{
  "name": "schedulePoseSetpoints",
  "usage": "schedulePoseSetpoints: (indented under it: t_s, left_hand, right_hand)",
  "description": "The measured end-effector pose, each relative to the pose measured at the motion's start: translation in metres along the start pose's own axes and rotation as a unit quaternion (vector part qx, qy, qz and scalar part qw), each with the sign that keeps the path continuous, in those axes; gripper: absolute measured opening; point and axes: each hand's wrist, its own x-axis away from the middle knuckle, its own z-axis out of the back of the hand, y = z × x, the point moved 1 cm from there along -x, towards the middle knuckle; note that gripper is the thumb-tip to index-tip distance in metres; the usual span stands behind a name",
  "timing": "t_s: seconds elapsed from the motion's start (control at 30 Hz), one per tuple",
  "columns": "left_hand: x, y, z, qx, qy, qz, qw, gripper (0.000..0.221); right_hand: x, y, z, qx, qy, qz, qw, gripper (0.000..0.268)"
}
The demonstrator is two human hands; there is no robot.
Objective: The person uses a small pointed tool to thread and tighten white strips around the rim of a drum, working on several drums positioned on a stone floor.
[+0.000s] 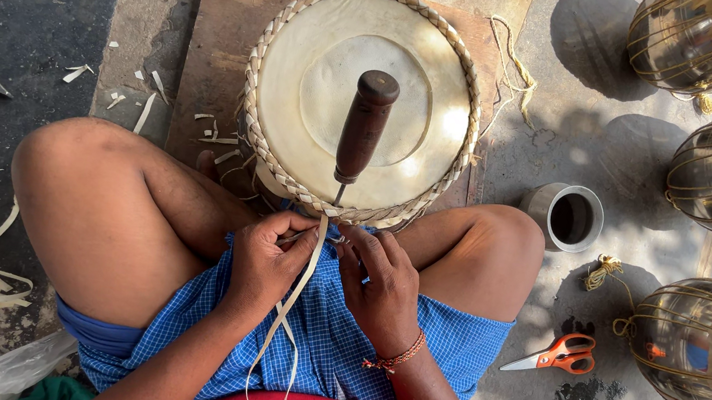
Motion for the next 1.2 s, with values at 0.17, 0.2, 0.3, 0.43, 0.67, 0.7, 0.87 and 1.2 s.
schedulePoseSetpoints:
  t_s: [0.17, 0.2, 0.3, 0.43, 0.67, 0.7, 0.87, 1.2]
  left_hand:
    - [0.0, -0.001, -0.001, 0.001, 0.003, -0.006, 1.0, 0.012]
    - [0.0, -0.002, -0.001, -0.004, 0.004, -0.006, 1.0, 0.012]
    - [0.0, -0.003, -0.002, -0.012, 0.004, -0.006, 1.0, 0.012]
    - [0.0, -0.002, 0.0, -0.021, -0.004, 0.001, 1.0, 0.013]
    - [0.004, 0.007, 0.007, -0.027, 0.019, -0.071, 0.997, 0.012]
    - [0.004, 0.009, 0.007, -0.043, 0.021, -0.081, 0.996, 0.012]
    - [0.001, 0.016, 0.006, -0.114, 0.029, -0.143, 0.983, 0.011]
    - [-0.002, 0.021, 0.007, -0.163, 0.004, -0.112, 0.98, 0.012]
  right_hand:
    - [-0.004, 0.002, -0.01, 0.031, 0.046, 0.077, 0.995, 0.029]
    - [-0.005, 0.004, -0.013, 0.033, 0.057, 0.083, 0.994, 0.028]
    - [-0.006, 0.009, -0.021, 0.038, 0.074, 0.094, 0.992, 0.026]
    - [-0.005, 0.014, -0.025, 0.034, 0.079, 0.098, 0.991, 0.021]
    - [-0.001, 0.018, -0.016, -0.009, 0.096, 0.03, 0.995, 0.018]
    - [0.0, 0.018, -0.015, -0.016, 0.1, 0.019, 0.995, 0.018]
    - [-0.003, 0.007, -0.004, -0.042, 0.093, 0.006, 0.995, 0.016]
    - [-0.099, -0.026, 0.027, -0.386, 0.071, -0.035, 0.919, 0.065]
